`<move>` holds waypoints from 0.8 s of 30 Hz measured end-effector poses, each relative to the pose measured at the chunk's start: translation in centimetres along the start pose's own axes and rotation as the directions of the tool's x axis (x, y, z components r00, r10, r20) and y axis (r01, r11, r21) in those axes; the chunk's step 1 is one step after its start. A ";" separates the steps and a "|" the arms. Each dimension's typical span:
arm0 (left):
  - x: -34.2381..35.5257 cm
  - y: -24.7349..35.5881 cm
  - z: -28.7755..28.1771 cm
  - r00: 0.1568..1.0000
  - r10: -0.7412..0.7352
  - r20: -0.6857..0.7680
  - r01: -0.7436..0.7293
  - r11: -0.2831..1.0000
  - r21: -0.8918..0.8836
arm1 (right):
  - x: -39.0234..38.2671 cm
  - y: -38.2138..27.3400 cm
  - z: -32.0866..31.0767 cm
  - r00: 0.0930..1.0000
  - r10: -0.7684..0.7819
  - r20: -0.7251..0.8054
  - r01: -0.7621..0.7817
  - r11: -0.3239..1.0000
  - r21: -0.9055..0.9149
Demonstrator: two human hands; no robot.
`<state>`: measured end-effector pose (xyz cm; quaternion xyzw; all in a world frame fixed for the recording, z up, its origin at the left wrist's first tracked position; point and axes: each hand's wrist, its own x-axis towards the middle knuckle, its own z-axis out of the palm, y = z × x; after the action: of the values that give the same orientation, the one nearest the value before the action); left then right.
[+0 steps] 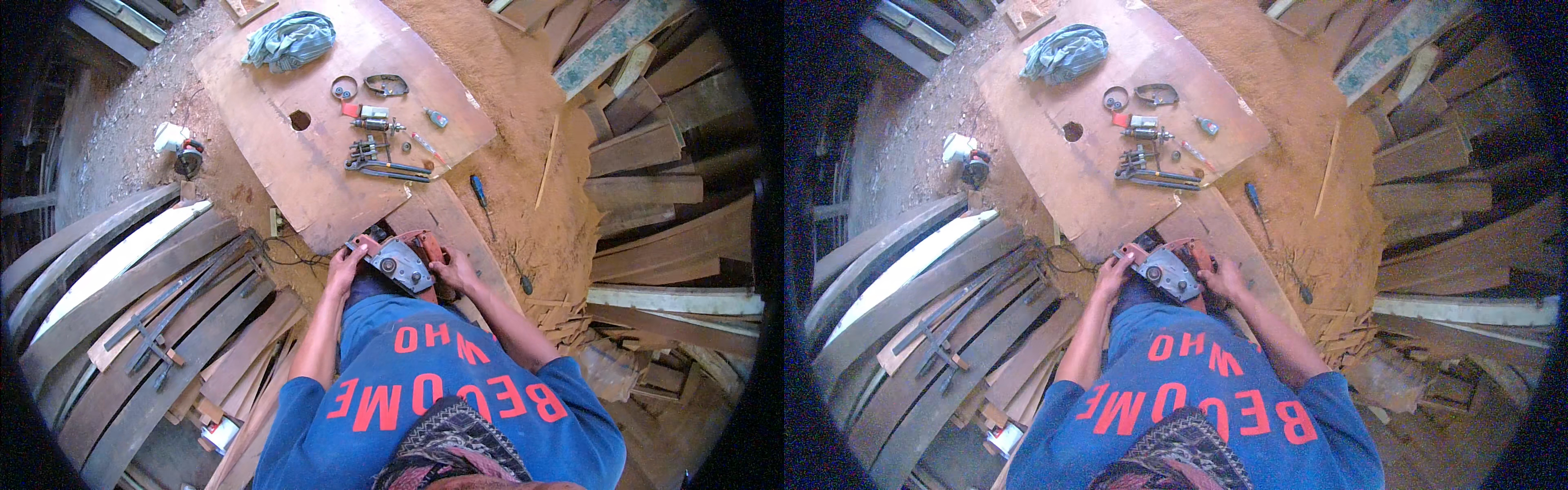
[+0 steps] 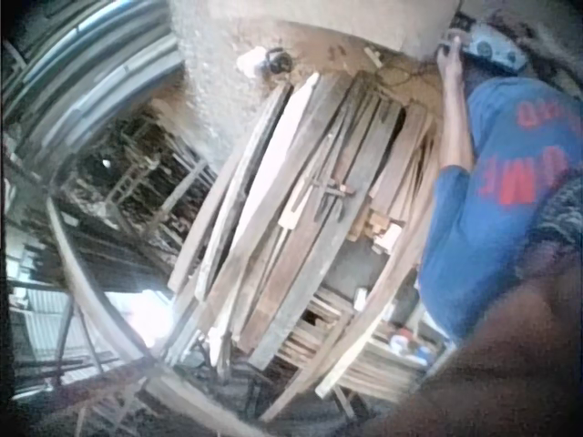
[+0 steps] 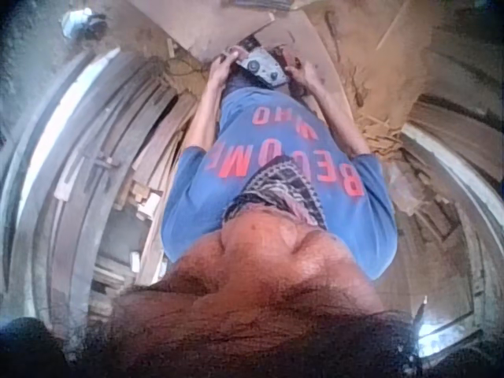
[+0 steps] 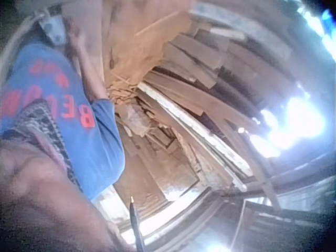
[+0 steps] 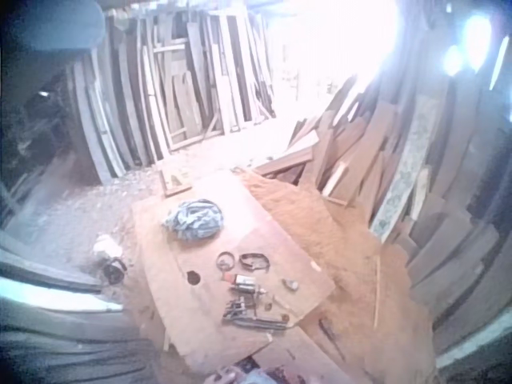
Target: The person uses a screwdriver to tighten screws on a handheld power tool, likely a circular saw, while standing at a workbench. They manipulate the tool's casing and internal components, then place the tool down and walk away.
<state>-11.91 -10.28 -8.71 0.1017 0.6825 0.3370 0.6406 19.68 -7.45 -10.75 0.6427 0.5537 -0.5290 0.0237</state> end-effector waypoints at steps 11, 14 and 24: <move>3.9 3.5 0.3 0.966 0.164 0.201 -0.179 0.982 0.059 | -1.4 -3.1 -2.6 0.958 -0.061 -0.280 0.128 0.965 0.228; 6.7 5.3 2.6 0.977 0.097 0.190 -0.093 0.995 -0.033 | 1.1 -3.4 -5.0 0.949 -0.058 -0.309 0.129 0.968 0.215; 12.2 7.8 4.5 0.988 0.028 0.149 -0.071 0.954 0.292 | 4.3 -3.9 -7.3 0.930 -0.153 -0.333 0.215 0.964 0.158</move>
<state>-11.86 3.97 -13.70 0.2377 0.6746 0.2385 0.6569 20.84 1.44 -8.41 0.6637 0.5549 -0.4691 -0.1775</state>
